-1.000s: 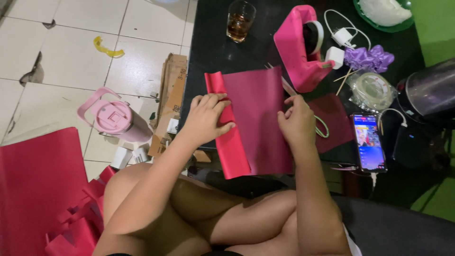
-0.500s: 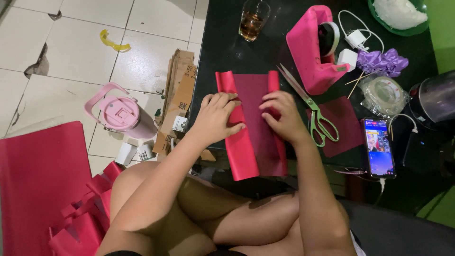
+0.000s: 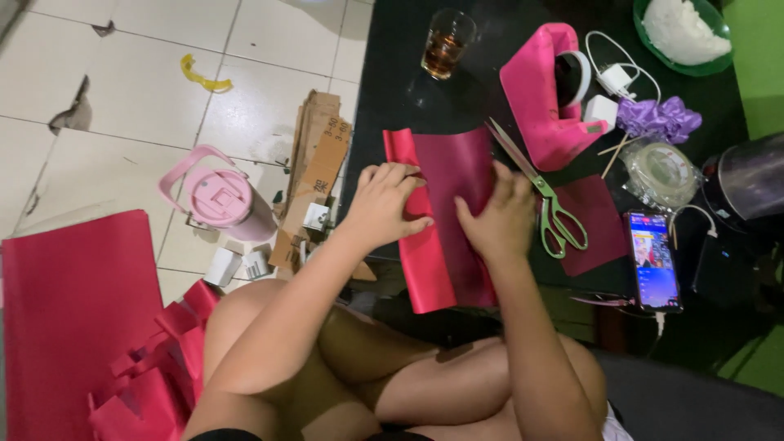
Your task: Folding and pleating pink wrapping paper to prepare it for a flower bouquet.
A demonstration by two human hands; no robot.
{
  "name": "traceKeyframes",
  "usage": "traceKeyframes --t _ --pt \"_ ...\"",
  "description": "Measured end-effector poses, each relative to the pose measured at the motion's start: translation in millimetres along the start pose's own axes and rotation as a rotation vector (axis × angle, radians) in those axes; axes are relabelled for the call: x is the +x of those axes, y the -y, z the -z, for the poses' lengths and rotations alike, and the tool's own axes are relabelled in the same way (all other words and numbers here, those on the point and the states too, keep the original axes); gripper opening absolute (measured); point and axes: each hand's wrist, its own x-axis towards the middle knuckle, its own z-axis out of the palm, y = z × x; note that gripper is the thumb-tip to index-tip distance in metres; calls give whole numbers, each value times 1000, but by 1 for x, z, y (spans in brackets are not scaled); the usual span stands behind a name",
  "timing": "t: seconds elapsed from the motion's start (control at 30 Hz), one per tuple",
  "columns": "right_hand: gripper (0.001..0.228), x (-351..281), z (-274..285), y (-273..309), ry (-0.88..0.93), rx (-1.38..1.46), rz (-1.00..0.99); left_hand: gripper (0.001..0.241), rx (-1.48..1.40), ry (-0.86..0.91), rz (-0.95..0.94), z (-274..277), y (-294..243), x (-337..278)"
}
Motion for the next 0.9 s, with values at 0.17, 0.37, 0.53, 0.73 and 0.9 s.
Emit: traceKeyframes --t 0.17,0.37,0.53,0.73,0.9 --pt "76 -23 56 -37 740 65 -382 61 -32 15 20 0 -1 -1" --pt "56 -52 78 -55 667 -59 -490 59 -85 3 28 5 -3 0" --pt "33 -15 105 28 642 -163 -367 59 -68 3 25 5 -2 -1" --pt "8 -4 85 74 520 -256 16 58 -75 8 24 8 -3 0" --pt "56 -12 105 8 427 -68 -154 58 -76 3 17 6 -1 -1"
